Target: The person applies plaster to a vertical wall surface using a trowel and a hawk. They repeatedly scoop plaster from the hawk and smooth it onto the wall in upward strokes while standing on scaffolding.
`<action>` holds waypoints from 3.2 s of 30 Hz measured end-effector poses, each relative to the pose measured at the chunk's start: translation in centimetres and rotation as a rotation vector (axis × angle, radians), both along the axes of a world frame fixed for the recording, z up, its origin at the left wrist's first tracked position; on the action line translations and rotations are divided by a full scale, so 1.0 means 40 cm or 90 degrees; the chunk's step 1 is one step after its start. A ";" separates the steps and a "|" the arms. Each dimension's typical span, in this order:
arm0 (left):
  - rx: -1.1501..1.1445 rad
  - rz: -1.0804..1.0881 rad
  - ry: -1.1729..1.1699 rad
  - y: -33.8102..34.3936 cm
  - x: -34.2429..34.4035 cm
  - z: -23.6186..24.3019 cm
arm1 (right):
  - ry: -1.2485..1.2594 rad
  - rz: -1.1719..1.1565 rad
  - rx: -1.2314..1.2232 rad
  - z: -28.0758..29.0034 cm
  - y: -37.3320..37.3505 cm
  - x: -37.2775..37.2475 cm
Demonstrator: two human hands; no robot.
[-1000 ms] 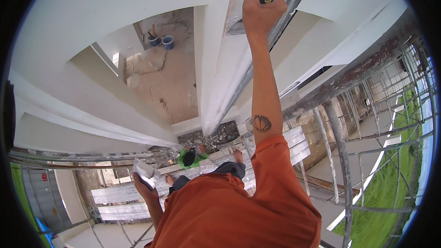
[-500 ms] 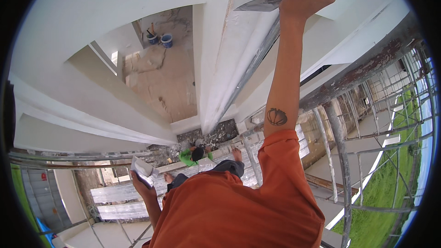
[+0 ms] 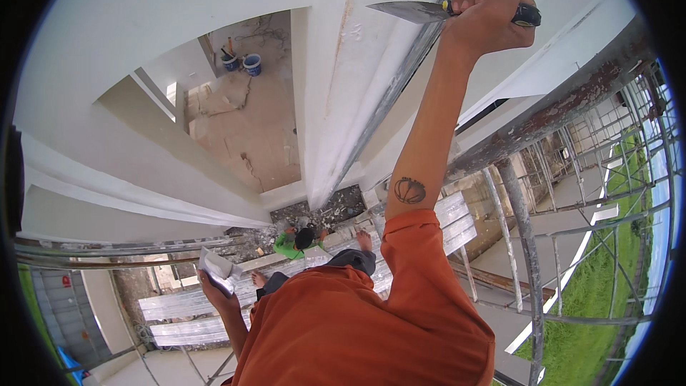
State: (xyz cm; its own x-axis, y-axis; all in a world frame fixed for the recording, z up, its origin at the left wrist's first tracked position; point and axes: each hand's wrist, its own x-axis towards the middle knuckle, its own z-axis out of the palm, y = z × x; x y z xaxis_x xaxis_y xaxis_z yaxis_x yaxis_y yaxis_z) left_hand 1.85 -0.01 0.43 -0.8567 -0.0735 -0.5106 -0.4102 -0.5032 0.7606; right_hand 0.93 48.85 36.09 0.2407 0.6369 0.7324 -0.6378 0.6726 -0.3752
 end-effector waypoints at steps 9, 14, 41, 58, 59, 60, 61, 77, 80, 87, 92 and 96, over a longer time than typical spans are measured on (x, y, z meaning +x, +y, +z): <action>0.003 -0.008 0.000 0.006 -0.006 0.011 | 0.047 0.052 -0.063 0.007 0.013 0.039; 0.007 -0.003 0.003 0.019 -0.011 0.011 | -0.013 -0.011 -0.022 -0.047 0.015 -0.010; -0.010 -0.086 0.007 0.110 0.025 0.136 | 0.005 -0.080 -0.040 -0.074 -0.027 -0.006; -0.026 -0.067 0.050 0.088 0.022 0.129 | 0.088 0.055 0.060 -0.006 -0.018 0.079; -0.011 -0.063 0.045 0.086 0.024 0.121 | 0.078 0.034 0.041 -0.018 -0.021 0.055; 0.005 -0.071 0.042 0.089 0.021 0.116 | 0.070 0.001 0.025 -0.038 -0.019 0.035; 0.021 -0.072 0.040 0.090 0.021 0.112 | 0.063 -0.026 0.008 -0.055 -0.016 0.019; 0.002 -0.043 0.008 0.089 0.045 0.139 | 0.012 0.050 0.123 -0.011 -0.023 0.038; 0.005 -0.081 0.046 0.059 0.052 0.118 | 0.038 0.083 0.096 0.003 -0.039 0.050; -0.004 -0.041 0.034 0.076 0.049 0.124 | -0.003 0.072 0.134 -0.010 -0.019 0.008; 0.017 -0.088 0.040 0.054 0.054 0.112 | -0.013 0.003 0.122 -0.030 0.006 0.012; 0.036 -0.075 0.043 0.043 0.057 0.108 | -0.044 -0.007 0.128 -0.045 0.012 0.025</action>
